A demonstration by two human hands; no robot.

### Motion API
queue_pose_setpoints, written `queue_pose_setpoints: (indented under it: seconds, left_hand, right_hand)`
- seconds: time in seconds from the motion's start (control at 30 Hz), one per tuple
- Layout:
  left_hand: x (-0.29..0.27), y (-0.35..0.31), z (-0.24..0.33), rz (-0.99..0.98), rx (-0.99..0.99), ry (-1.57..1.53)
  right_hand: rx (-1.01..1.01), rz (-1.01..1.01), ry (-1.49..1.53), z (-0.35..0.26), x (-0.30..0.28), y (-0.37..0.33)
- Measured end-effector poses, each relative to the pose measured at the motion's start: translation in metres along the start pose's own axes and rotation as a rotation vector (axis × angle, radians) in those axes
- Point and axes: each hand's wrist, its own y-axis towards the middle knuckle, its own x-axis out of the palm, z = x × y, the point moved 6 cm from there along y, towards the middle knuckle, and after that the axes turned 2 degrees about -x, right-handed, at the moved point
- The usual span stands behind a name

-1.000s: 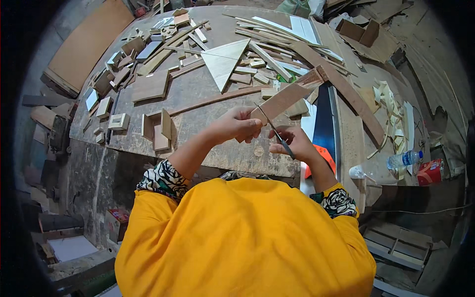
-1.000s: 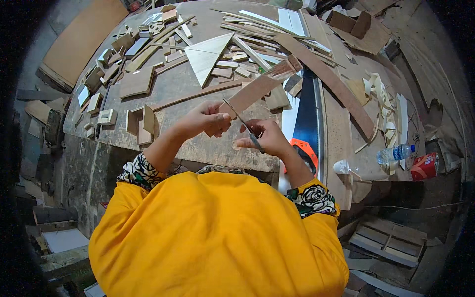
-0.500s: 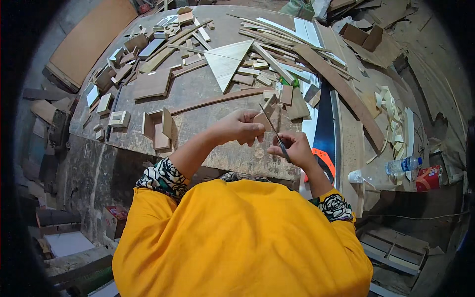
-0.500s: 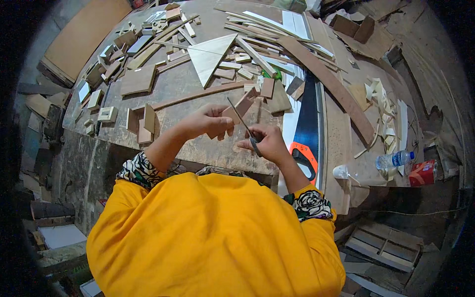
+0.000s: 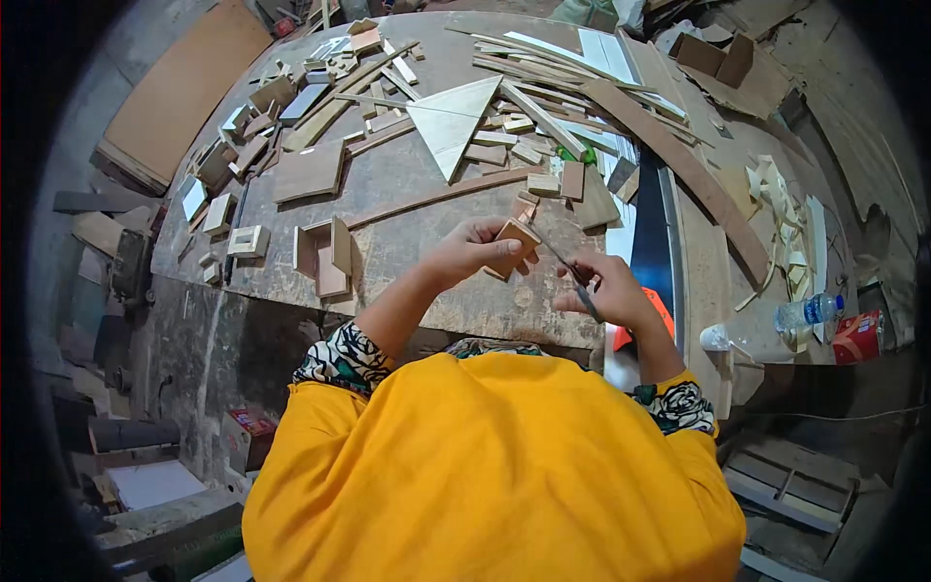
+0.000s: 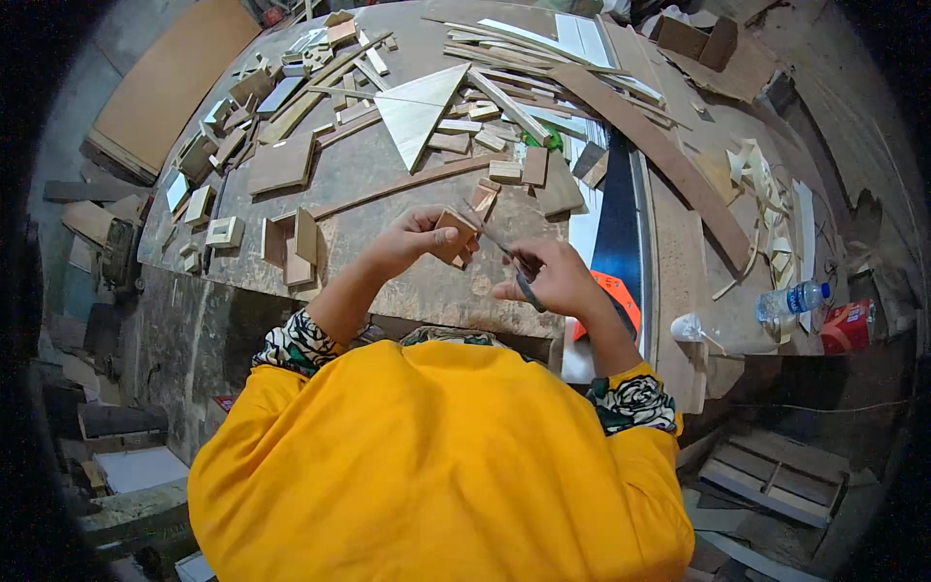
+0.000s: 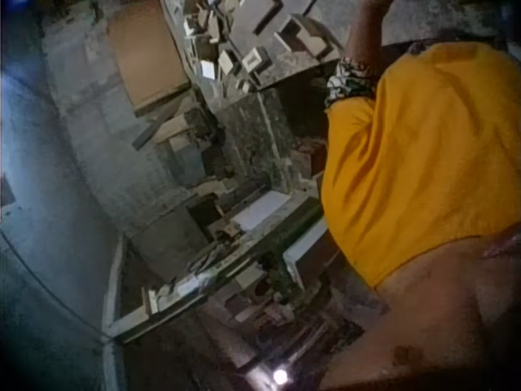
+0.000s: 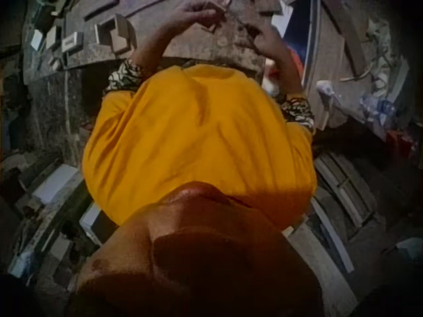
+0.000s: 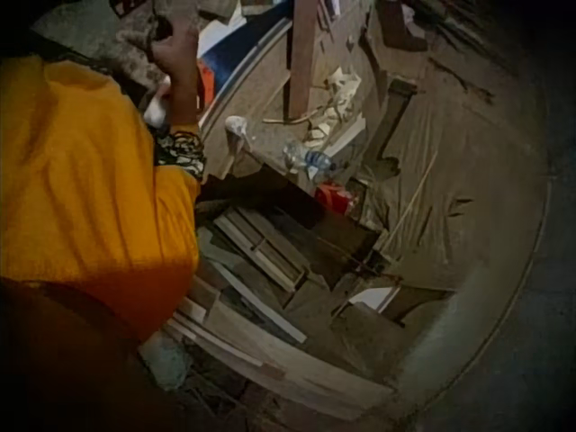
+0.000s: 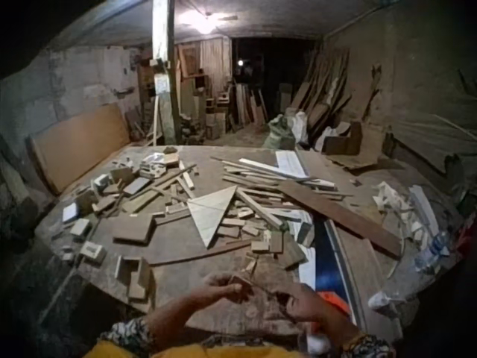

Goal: The person saws a small wooden plank on a workbench, then uses scissors to trim the cut piece. They apply glue to the edges and assemble the pieces into a small wooden box, checking the fit of the sides.

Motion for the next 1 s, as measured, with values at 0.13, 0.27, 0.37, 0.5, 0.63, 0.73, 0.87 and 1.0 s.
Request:
queue_pose_setpoints:
  seconds: [0.13,0.27,0.37,0.5,0.63,0.73,0.87,1.0]
  left_hand:
    - [0.008,-0.003,0.005,-0.039,0.017,0.110]
    - [0.014,-0.008,0.006,-0.066,0.049,0.149]
    - [0.019,-0.012,0.011,-0.078,0.076,0.179]
    - [0.025,-0.018,0.013,-0.091,0.061,0.152]
    - [0.024,-0.020,0.001,-0.067,0.026,0.149]
    - [0.020,-0.023,-0.014,-0.019,-0.020,0.165]
    - [0.003,-0.027,-0.047,0.111,-0.101,0.218]
    - [-0.006,-0.044,-0.064,0.394,-0.237,0.210]
  right_hand:
    - [-0.110,0.007,-0.079,-0.011,-0.001,-0.005]
    - [-0.153,0.044,-0.076,-0.024,0.001,-0.012]
    - [-0.205,0.095,-0.105,-0.034,0.001,-0.018]
    - [-0.147,0.053,-0.183,-0.039,0.004,-0.025]
    - [-0.211,0.143,-0.234,-0.035,0.008,-0.030]
    - [-0.211,0.121,-0.278,-0.022,0.012,-0.026]
    - [-0.004,0.098,-0.482,0.041,0.017,-0.015]
    - [0.124,0.031,-0.531,0.092,0.025,-0.006]
